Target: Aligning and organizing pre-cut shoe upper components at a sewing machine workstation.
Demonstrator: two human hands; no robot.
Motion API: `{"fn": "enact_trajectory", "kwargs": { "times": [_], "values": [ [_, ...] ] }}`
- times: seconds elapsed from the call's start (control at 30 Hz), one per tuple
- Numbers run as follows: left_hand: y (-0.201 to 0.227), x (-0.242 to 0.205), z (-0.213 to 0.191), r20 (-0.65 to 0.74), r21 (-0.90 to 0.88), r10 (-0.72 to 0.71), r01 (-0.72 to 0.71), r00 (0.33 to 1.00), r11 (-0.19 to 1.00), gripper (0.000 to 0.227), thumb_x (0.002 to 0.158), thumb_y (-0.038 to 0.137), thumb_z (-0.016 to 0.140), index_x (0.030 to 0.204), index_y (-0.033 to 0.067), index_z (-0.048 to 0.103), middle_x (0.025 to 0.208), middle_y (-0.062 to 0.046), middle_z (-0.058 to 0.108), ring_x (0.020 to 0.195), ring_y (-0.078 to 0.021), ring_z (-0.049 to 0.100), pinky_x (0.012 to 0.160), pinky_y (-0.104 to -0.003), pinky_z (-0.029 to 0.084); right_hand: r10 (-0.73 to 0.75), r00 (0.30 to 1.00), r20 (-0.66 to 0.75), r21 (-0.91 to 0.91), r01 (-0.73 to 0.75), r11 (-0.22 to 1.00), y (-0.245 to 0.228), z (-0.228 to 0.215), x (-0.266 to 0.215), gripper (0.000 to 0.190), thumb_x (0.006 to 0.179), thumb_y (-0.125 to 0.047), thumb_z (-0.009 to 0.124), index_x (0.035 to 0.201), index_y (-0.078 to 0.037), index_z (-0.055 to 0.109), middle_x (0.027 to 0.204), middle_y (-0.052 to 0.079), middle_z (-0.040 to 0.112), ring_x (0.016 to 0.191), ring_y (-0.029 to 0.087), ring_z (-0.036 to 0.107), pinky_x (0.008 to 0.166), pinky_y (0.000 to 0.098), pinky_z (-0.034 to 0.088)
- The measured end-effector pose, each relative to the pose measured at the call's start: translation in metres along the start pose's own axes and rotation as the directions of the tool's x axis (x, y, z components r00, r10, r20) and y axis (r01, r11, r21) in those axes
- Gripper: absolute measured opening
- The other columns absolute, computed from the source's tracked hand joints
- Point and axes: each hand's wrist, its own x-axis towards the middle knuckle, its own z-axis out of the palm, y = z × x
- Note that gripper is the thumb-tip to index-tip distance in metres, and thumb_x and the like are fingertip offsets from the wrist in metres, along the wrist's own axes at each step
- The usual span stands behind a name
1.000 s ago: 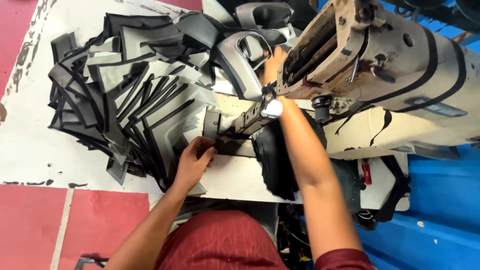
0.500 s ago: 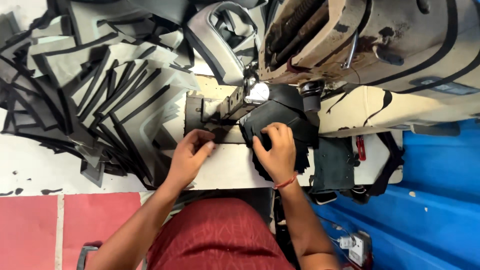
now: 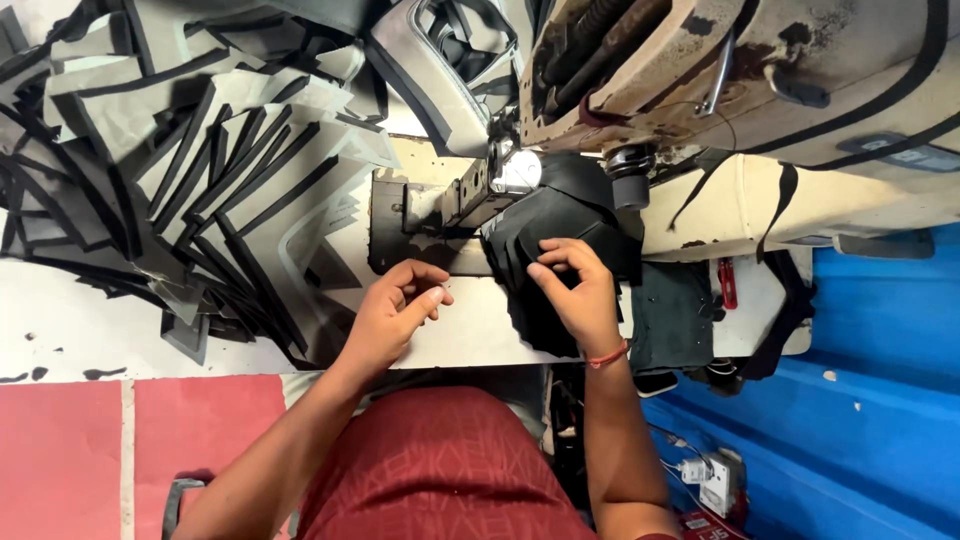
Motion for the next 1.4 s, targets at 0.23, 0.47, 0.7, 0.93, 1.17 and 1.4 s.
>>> {"fn": "enact_trajectory", "kwargs": {
  "times": [0.23, 0.47, 0.7, 0.93, 1.17, 1.4],
  "values": [
    [0.010, -0.002, 0.004, 0.016, -0.010, -0.003, 0.003, 1.000, 1.000, 0.023, 0.098, 0.013, 0.063, 0.118, 0.0013, 0.062, 0.098, -0.006, 0.072, 0.083, -0.0104, 0.060, 0.077, -0.027, 0.050, -0.059, 0.990, -0.129, -0.039, 0.055, 0.998, -0.007, -0.003, 0.016, 0.005, 0.093, -0.004, 0.073, 0.097, -0.002, 0.069, 0.114, 0.010, 0.070, 0.098, 0.022, 0.066, 0.082, 0.0302, 0.052],
    [0.007, -0.011, 0.004, 0.048, 0.002, -0.017, 0.017, 0.999, 1.000, 0.023, 0.098, 0.014, 0.062, 0.118, 0.0024, 0.062, 0.099, -0.005, 0.072, 0.085, -0.0098, 0.061, 0.078, -0.027, 0.050, -0.242, 0.908, -0.343, -0.535, 0.023, 0.845, 0.040, -0.049, 0.065, 0.019, 0.086, -0.004, 0.073, 0.105, -0.006, 0.071, 0.098, 0.009, 0.068, 0.088, 0.024, 0.061, 0.075, 0.0359, 0.047],
    [-0.005, -0.013, 0.005, 0.062, -0.026, -0.018, 0.020, 0.998, 0.999, 0.024, 0.099, 0.015, 0.063, 0.120, 0.0016, 0.062, 0.101, -0.007, 0.072, 0.086, -0.0103, 0.061, 0.079, -0.027, 0.051, -0.078, 0.657, -0.749, 0.374, 0.518, 0.769, -0.033, -0.051, 0.042, 0.012, 0.104, 0.004, 0.059, 0.109, -0.006, 0.064, 0.102, 0.007, 0.068, 0.086, 0.020, 0.065, 0.073, 0.0344, 0.055],
    [0.033, -0.012, 0.004, 0.197, -0.522, -0.225, 0.296, 0.954, 0.800, 0.042, 0.098, 0.035, 0.050, 0.122, 0.0031, 0.064, 0.103, -0.013, 0.076, 0.082, -0.0152, 0.067, 0.068, -0.028, 0.052, -0.564, 0.791, 0.237, 0.127, 0.550, 0.825, -0.105, 0.013, 0.001, 0.023, 0.091, -0.004, 0.067, 0.113, -0.005, 0.064, 0.114, 0.009, 0.071, 0.108, 0.030, 0.069, 0.098, 0.0428, 0.053],
    [0.036, -0.049, -0.009, -0.036, 0.123, -0.005, 0.010, 0.999, 0.992, 0.020, 0.094, 0.012, 0.070, 0.110, -0.0007, 0.070, 0.094, -0.009, 0.073, 0.085, -0.0162, 0.066, 0.076, -0.031, 0.054, -0.388, 0.853, 0.349, 0.403, 0.238, 0.884, -0.078, 0.073, 0.024, 0.021, 0.090, 0.001, 0.064, 0.110, -0.003, 0.068, 0.108, 0.010, 0.073, 0.096, 0.023, 0.069, 0.089, 0.0344, 0.055],
    [0.069, -0.068, 0.027, 0.704, 0.200, 0.045, -0.258, 0.709, 0.945, 0.018, 0.094, 0.017, 0.071, 0.102, 0.0033, 0.063, 0.087, -0.010, 0.068, 0.076, -0.0192, 0.063, 0.070, -0.034, 0.049, -0.272, 0.844, 0.462, 0.076, 0.268, 0.960, -0.127, 0.202, 0.020, 0.046, 0.085, -0.033, 0.083, 0.113, -0.003, 0.061, 0.101, 0.013, 0.069, 0.087, 0.024, 0.068, 0.076, 0.0321, 0.054]
  ]
}}
